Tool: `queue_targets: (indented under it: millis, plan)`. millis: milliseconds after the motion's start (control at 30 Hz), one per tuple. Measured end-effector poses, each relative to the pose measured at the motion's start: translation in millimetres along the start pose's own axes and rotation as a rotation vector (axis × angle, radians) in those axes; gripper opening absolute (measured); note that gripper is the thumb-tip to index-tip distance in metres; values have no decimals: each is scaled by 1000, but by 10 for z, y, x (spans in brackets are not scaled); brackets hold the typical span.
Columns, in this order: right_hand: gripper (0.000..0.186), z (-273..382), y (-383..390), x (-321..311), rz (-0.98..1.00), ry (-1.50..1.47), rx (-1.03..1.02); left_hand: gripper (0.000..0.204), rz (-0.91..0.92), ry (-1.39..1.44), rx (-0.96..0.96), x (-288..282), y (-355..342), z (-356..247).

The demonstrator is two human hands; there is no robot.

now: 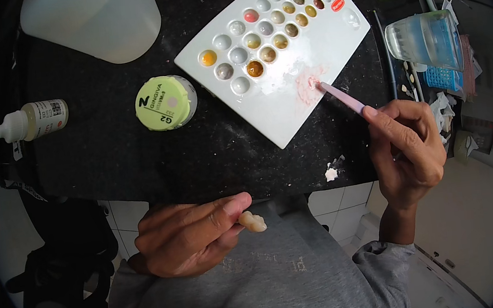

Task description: The recorder is applying stain and glaze to dental crowns using a small brush and pigments at a dental lab bench.

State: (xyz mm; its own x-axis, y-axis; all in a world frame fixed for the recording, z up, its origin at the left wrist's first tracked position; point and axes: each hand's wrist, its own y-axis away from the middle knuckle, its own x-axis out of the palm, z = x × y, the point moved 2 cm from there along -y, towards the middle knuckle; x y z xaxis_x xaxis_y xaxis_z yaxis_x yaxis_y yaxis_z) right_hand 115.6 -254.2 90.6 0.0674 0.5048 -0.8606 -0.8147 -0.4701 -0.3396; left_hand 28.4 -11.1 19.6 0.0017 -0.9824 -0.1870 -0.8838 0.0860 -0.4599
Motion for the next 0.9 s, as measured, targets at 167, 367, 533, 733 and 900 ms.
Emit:
queue_targets:
  millis: [167, 367, 533, 733, 900]
  plan:
    - [43, 37, -7, 5, 24, -48, 58, 27, -4, -7, -9, 1, 10, -7]
    - [43, 24, -7, 2, -5, -54, 36, 25, -10, -20, 2, 5, 26, 10]
    - [34, 42, -2, 23, 2, -49, 72, 26, 3, -26, 1, -6, 28, 15]
    - [46, 40, -32, -55, 25, 11, 39, 27, 16, -28, 1, -8, 11, 8]
    - [41, 54, -141, -127, -33, 36, 9, 28, 0, -28, 7, -32, 20, 1]
